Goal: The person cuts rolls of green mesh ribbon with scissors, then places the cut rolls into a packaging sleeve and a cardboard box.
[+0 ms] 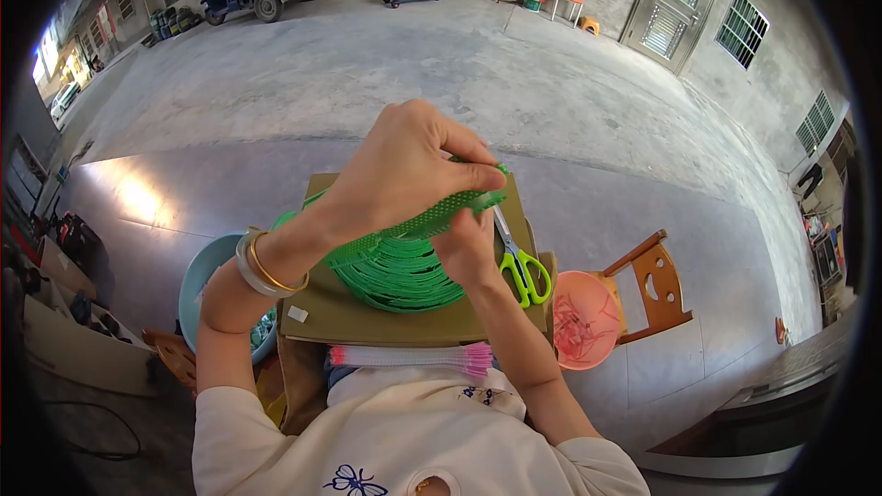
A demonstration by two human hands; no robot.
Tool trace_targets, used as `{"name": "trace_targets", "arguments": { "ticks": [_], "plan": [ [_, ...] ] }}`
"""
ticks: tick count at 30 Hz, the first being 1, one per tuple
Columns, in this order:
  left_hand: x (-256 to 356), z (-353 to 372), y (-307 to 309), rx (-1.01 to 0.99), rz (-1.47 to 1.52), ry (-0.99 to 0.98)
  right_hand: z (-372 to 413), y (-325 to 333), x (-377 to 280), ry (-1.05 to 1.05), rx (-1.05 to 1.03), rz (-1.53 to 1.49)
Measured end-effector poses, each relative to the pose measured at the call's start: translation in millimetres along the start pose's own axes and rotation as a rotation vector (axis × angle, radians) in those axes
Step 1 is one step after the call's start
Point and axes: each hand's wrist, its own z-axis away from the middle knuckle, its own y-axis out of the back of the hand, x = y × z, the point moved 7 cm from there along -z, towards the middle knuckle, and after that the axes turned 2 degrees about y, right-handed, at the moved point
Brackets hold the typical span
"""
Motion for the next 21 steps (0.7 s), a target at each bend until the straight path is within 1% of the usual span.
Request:
{"name": "trace_targets", "arguments": {
  "ticks": [1, 2, 3, 4, 5, 6, 8, 10, 12, 15, 16, 19, 21],
  "plan": [
    [0.5, -3.2, -1.3, -0.021, 0.003, 0.017, -0.4, -1.3, 3.9, -0.031, 0.037, 0.107],
    [0.4, -5.1, -0.9, -0.042, 0.005, 0.034, -2.5, -1.7, 5.0, -0.058, 0.064, 0.099],
    [-2.1, -4.9, 0.8, -0.071, 0.122, 0.103, -4.5, -2.1, 6.0, -0.085, 0.092, 0.091],
    [-3.7, -3.7, 2.7, -0.101, 0.238, 0.172, -10.5, -1.2, 4.3, -0.108, 0.113, -0.033],
    [-7.6, -2.4, 1.9, -0.153, 0.335, 0.173, -15.6, -0.9, 0.6, -0.129, 0.134, -0.155],
    [-11.5, -0.8, 1.2, -0.205, 0.432, 0.178, -19.7, -6.6, -17.6, -0.065, 0.054, -0.240],
    [-45.2, 6.4, -6.1, -0.355, 0.592, 0.055, -24.1, 15.4, -42.7, 0.087, 0.039, -0.359],
    [-93.6, 26.4, -24.2, -0.682, 0.529, 0.192, -28.2, 38.1, -73.0, 0.179, 0.101, -0.543],
    [-108.4, 51.6, -33.8, -0.867, 0.486, 0.369, -20.8, 68.2, -100.9, 0.221, 0.190, -0.482],
    [-104.6, 67.7, -30.8, -0.894, 0.487, 0.466, -13.3, 103.5, -120.9, 0.236, 0.261, -0.539],
    [-97.9, 68.2, -28.1, -0.866, 0.494, 0.397, -10.1, 110.5, -121.4, 0.220, 0.286, -0.520],
    [-85.0, 67.8, -19.3, -0.703, 0.589, 0.449, -4.6, 129.8, -115.7, 0.185, 0.368, -0.458],
    [-78.5, 64.4, -8.7, -0.559, 0.602, 0.469, -0.7, 144.7, -108.6, 0.186, 0.447, -0.401]
  ]
}}
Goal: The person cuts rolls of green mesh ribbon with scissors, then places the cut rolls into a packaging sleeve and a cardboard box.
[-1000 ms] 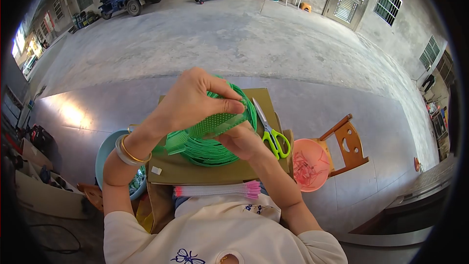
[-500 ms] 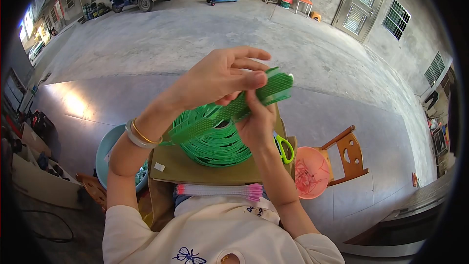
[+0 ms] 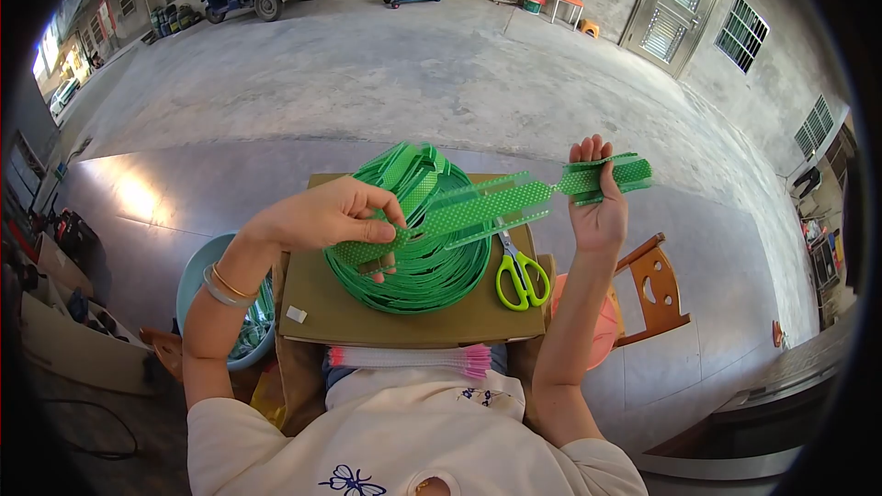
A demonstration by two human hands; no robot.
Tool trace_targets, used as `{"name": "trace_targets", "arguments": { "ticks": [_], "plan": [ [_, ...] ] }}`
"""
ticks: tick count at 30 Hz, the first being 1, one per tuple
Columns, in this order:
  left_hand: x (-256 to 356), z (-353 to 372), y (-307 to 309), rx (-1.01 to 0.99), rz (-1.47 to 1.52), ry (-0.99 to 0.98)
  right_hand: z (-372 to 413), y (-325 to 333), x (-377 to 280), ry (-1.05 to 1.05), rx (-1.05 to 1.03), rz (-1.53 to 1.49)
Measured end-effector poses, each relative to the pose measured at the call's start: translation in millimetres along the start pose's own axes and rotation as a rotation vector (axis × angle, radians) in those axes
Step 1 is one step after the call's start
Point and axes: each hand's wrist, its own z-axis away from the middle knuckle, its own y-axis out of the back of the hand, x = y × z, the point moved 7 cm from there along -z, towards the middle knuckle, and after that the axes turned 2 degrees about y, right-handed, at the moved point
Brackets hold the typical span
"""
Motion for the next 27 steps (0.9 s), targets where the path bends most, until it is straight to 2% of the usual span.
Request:
{"name": "trace_targets", "arguments": {
  "ticks": [1, 3, 4, 7, 8, 10, 13, 16, 17, 22, 23, 26, 27],
  "plan": [
    [5.7, 3.1, 2.7, 0.065, 0.019, -0.016, 0.3, 6.5, 2.9, 0.000, 0.053, 0.052],
    [25.1, 9.0, 3.9, 0.103, -0.196, -0.129, 3.7, 16.6, 17.1, 0.001, 0.156, 0.154],
    [35.3, 12.7, 3.1, 0.121, -0.304, -0.186, 5.1, 16.6, 28.0, -0.013, 0.139, 0.185],
    [75.4, 19.8, -9.3, 0.276, -0.323, -0.367, 12.5, 7.9, 67.9, -0.051, 0.096, 0.259],
    [88.6, 17.9, -15.8, 0.345, -0.440, -0.491, 15.0, -0.8, 83.6, -0.065, 0.083, 0.270],
    [113.6, 14.9, -33.7, 0.489, -0.675, -0.738, 26.2, -30.5, 104.6, -0.009, 0.115, 0.503],
    [125.5, -11.3, -32.5, 0.581, -0.610, -0.793, 32.9, -57.6, 140.2, -0.092, -0.114, 0.194],
    [129.0, -35.5, -14.1, 0.659, -0.523, -0.732, 43.7, -85.7, 140.6, -0.029, -0.120, 0.089],
    [129.4, -38.3, -11.0, 0.656, -0.484, -0.721, 44.1, -89.5, 141.5, -0.023, -0.249, 0.027],
    [124.6, -42.1, -3.8, 0.626, -0.397, -0.666, 41.8, -96.6, 141.9, 0.049, -0.254, 0.441],
    [122.1, -44.2, -2.0, 0.564, -0.313, -0.651, 39.7, -97.3, 142.9, 0.046, -0.254, 0.535],
    [110.1, -49.5, 8.2, 0.391, -0.084, -0.619, 32.2, -103.0, 139.9, -0.048, -0.297, 0.430],
    [100.3, -52.4, 15.5, 0.345, -0.021, -0.619, 29.5, -100.6, 133.1, -0.029, -0.239, 0.431]
  ]
}}
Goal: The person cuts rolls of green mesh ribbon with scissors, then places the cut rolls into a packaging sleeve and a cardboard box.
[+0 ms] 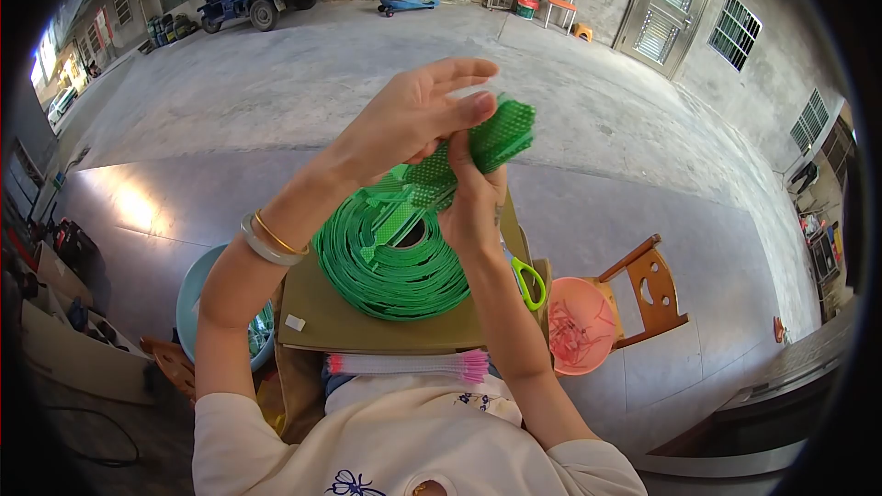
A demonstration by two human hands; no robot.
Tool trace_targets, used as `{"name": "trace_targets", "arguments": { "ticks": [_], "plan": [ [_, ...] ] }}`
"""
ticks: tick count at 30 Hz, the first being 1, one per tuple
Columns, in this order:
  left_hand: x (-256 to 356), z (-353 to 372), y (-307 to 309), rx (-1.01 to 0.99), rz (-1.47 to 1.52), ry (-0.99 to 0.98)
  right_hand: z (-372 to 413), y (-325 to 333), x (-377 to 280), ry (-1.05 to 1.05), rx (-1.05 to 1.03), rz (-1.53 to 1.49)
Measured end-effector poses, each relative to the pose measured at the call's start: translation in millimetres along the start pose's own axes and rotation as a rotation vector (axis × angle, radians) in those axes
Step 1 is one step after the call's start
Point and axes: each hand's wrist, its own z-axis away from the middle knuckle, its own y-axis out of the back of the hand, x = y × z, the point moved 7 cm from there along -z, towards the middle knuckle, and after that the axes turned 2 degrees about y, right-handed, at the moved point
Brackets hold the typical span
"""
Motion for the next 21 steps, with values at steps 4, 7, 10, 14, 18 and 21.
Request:
{"name": "trace_targets", "arguments": {
  "ticks": [4, 7, 10, 14, 18, 21],
  "plan": [
    [-27.8, 11.1, 5.6, -0.165, -0.255, 0.044, -8.1, 25.2, -19.8, 0.063, 0.079, -0.104],
    [-38.3, 16.5, 10.4, -0.216, -0.458, 0.147, -12.4, 36.9, -28.4, 0.119, 0.079, -0.179],
    [-29.7, 23.4, 7.1, -0.185, -0.369, 0.305, -14.2, 39.4, -32.1, 0.140, 0.135, -0.104],
    [-32.2, 27.5, -1.8, -0.233, -0.324, 0.355, -14.9, 35.7, -29.1, 0.121, 0.136, -0.128],
    [-41.4, 38.2, -10.7, -0.258, -0.157, 0.494, -12.4, 27.6, -30.2, 0.033, 0.024, -0.281],
    [-44.2, 49.0, -12.2, -0.379, -0.112, 0.519, -12.8, 26.4, -38.3, 0.025, -0.074, -0.412]
  ]
}}
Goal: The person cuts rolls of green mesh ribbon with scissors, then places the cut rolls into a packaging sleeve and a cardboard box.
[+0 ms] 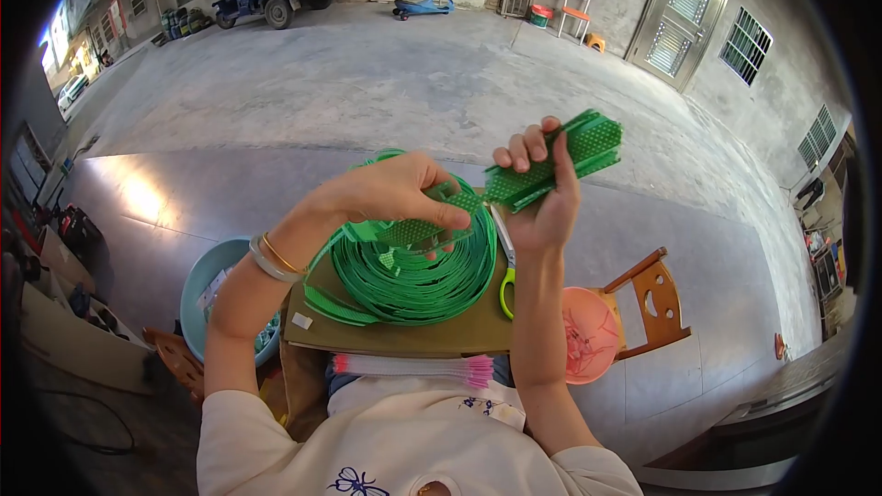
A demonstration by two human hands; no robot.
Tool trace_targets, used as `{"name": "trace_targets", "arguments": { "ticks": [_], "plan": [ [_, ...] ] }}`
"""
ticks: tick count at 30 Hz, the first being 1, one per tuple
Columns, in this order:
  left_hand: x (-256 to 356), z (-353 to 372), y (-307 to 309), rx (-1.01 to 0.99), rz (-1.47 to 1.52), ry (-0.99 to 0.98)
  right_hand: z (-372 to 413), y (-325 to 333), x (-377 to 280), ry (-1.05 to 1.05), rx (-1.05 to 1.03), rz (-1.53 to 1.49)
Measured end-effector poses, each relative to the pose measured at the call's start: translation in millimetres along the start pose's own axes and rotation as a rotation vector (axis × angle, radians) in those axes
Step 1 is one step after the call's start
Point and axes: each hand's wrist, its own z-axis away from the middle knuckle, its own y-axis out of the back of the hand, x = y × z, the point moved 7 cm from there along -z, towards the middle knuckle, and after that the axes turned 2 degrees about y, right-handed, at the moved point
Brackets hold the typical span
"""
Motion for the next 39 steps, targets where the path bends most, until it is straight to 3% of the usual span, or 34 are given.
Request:
{"name": "trace_targets", "arguments": {
  "ticks": [4, 7, 10, 12, 16, 19, 22, 29, 32, 33, 35, 37, 39],
  "plan": [
    [-14.5, 13.6, 12.2, -0.161, -0.287, -0.043, 0.0, -1.4, -31.7, 0.077, -0.037, -0.052],
    [-22.2, 30.5, 24.4, -0.228, -0.160, 0.043, 1.7, 1.9, -51.3, 0.131, -0.013, -0.051],
    [-5.8, 41.3, 30.5, -0.181, -0.042, -0.040, 3.5, 7.0, -56.7, 0.164, 0.059, -0.025],
    [5.6, 50.0, 30.1, -0.170, -0.139, -0.017, 5.9, 9.8, -56.5, 0.184, 0.148, -0.005],
    [12.2, 66.5, 31.7, -0.171, -0.104, 0.037, 7.0, 17.9, -62.6, 0.185, 0.090, -0.025],
    [25.6, 77.9, 26.4, -0.111, 0.005, -0.039, 7.6, 23.3, -63.9, 0.171, 0.055, -0.045],
    [30.0, 85.3, 15.0, -0.174, -0.241, -0.038, 6.6, 32.5, -55.9, 0.160, 0.097, 0.005],
    [90.4, 88.7, -7.5, 0.307, -0.442, -0.704, 12.3, 36.2, -7.0, 0.062, 0.214, 0.194],
    [104.6, 57.1, -11.5, 0.388, -0.466, -0.748, 16.3, 14.8, 23.5, -0.016, 0.174, 0.377],
    [106.0, 43.9, -8.7, 0.423, -0.436, -0.678, 17.4, 7.0, 29.5, -0.012, 0.142, 0.498],
    [105.2, 22.7, -0.2, 0.488, -0.374, -0.535, 19.0, -9.2, 41.8, -0.094, 0.013, 0.423],
    [99.2, 11.4, 12.7, 0.511, -0.297, -0.416, 23.5, -30.6, 53.1, -0.262, -0.175, 0.026],
    [93.7, 3.3, 21.2, 0.521, -0.266, -0.392, 27.3, -34.3, 53.8, -0.364, -0.213, -0.014]
  ]
}}
